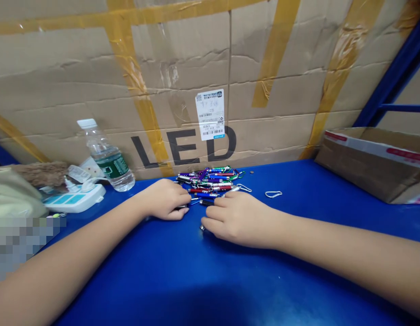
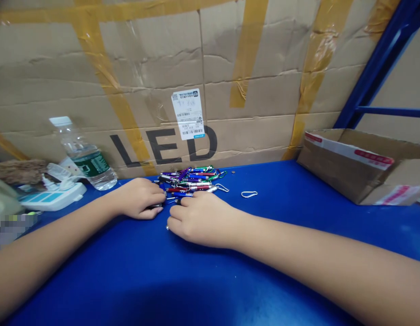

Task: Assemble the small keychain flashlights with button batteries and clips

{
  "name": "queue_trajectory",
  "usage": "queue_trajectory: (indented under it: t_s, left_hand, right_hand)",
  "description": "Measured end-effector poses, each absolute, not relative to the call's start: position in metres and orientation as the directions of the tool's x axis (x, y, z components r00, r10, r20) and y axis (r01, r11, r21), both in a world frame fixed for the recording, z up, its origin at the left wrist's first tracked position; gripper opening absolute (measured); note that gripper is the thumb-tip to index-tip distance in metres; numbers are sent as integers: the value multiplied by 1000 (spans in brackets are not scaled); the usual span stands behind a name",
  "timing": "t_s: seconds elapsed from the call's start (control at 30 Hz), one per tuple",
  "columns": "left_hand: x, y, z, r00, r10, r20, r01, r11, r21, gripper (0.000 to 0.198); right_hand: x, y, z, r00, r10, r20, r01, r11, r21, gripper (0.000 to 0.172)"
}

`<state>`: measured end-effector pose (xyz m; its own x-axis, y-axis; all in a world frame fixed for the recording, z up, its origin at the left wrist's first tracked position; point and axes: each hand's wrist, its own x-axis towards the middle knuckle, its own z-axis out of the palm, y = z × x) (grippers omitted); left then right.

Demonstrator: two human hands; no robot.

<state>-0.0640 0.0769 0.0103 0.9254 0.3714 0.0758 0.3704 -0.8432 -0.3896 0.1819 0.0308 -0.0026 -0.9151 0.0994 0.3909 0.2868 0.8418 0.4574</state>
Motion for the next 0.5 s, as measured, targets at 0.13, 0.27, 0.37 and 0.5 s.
queue_trajectory:
  t_s: [0.13, 0.27, 0.37, 0.5]
  left_hand:
    - [-67, 77, 14, 923, 373, 92, 378, -840, -389, 26]
    - [-72, 81, 19, 882, 446, 151, 467, -788, -402, 34]
    - [-77, 87, 21, 794, 579, 187, 600, -693, -400, 33]
    - [-85, 94, 23, 715, 687, 127, 684, -650, -332, 28]
  right_hand:
    - [179, 26, 1, -910, 240, 337, 350, 882, 317, 17]
    - [175, 14, 12, -864, 458, 208, 488, 863, 129, 18]
    - [173, 3, 17, -852, 506, 137, 521, 847, 111, 19]
    - [171, -8, 18, -840, 541, 32, 540, 829, 144, 19]
